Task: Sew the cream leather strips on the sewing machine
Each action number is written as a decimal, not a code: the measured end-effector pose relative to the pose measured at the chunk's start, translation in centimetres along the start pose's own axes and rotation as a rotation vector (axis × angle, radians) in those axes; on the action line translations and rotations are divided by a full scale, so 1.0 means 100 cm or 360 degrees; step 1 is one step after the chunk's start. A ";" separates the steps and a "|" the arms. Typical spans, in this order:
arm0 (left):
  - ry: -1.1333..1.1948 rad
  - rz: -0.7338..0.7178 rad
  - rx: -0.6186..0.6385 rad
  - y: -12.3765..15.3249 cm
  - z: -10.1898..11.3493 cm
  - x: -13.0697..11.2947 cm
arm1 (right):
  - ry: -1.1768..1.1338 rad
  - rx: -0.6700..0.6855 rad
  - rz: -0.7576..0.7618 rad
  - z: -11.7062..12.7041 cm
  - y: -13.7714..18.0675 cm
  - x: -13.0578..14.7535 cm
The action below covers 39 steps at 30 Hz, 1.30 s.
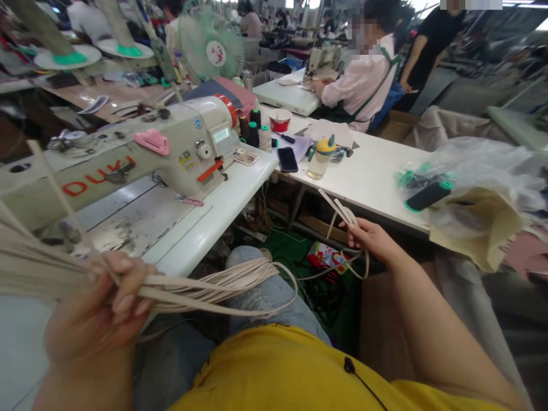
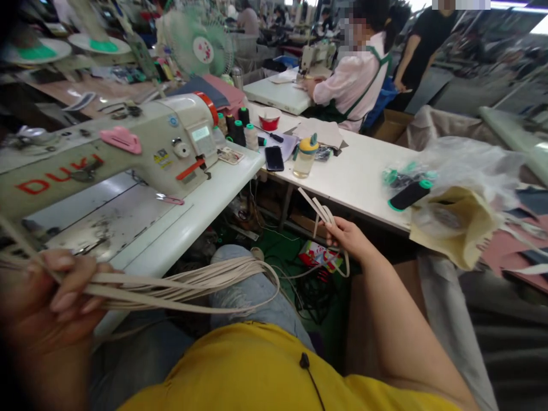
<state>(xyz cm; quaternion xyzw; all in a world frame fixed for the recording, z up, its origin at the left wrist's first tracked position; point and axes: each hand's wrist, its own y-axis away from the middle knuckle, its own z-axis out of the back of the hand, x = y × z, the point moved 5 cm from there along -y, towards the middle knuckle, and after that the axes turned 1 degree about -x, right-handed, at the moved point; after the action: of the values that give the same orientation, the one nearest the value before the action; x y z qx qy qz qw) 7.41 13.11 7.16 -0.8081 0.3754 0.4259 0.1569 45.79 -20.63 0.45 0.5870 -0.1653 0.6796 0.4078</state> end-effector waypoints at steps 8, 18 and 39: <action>-0.0090 -0.0280 0.0179 -0.008 -0.038 -0.001 | -0.0126 0.0594 -0.0035 -0.153 0.034 -0.006; -0.0075 -0.0315 -0.0095 -0.012 -0.024 0.005 | -0.0073 0.1072 -0.0125 -0.226 0.066 -0.030; -0.0080 -0.0230 0.0013 -0.016 -0.023 0.026 | 0.0118 -0.0004 -0.0139 -0.051 0.016 -0.011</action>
<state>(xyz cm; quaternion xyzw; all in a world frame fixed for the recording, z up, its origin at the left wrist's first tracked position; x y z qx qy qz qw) 10.77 11.67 6.33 -0.8215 0.3139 0.4320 0.1998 41.20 -18.46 -1.47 0.5675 -0.1251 0.6823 0.4437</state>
